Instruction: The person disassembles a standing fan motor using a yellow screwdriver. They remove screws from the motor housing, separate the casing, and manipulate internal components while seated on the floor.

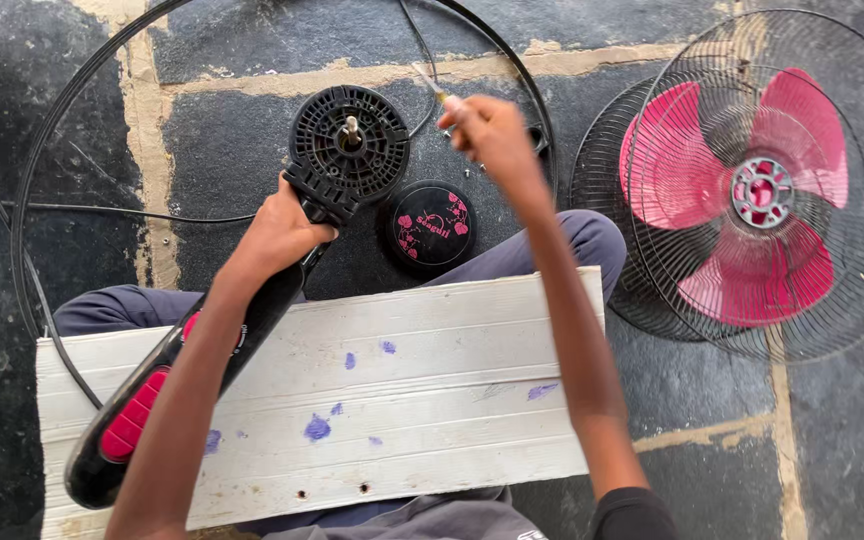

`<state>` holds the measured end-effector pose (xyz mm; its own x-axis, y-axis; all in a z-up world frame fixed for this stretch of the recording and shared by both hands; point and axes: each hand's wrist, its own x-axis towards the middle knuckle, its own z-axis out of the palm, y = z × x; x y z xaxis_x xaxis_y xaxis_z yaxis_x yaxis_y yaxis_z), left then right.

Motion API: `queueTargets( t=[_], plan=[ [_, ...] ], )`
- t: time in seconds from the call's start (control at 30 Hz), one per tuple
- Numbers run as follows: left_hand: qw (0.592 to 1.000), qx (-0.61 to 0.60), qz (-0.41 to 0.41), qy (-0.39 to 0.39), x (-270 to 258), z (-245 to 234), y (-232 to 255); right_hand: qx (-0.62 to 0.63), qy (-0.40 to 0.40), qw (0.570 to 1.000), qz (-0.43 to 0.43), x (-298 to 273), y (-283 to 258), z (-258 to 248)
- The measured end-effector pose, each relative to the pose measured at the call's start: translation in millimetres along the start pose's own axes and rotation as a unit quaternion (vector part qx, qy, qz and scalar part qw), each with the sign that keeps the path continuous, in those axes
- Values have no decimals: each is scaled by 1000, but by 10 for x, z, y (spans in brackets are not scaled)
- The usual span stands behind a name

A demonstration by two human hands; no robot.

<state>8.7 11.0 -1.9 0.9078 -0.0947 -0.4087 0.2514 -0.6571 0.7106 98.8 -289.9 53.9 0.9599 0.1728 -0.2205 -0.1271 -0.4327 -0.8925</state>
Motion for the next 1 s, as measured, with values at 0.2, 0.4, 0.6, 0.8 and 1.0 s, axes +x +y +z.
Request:
queueTargets(
  t=[0.2, 0.4, 0.6, 0.8, 1.0],
  plan=[
    [996, -79, -25, -30, 98, -168, -152, 171, -38, 984, 20, 118, 419, 427],
    [992, -116, 8, -44, 93, -202, -179, 160, -46, 986, -11, 134, 362, 454],
    [992, -118, -10, -54, 131, -279, -203, 144, -48, 988, -30, 57, 311, 353],
    [991, -115, 0, -68, 143, -320, -202, 95, -44, 995, -5, -42, 216, 214],
    [993, -98, -19, -63, 148, -306, -177, -3, -18, 999, 32, -120, 147, 59]
  ],
)
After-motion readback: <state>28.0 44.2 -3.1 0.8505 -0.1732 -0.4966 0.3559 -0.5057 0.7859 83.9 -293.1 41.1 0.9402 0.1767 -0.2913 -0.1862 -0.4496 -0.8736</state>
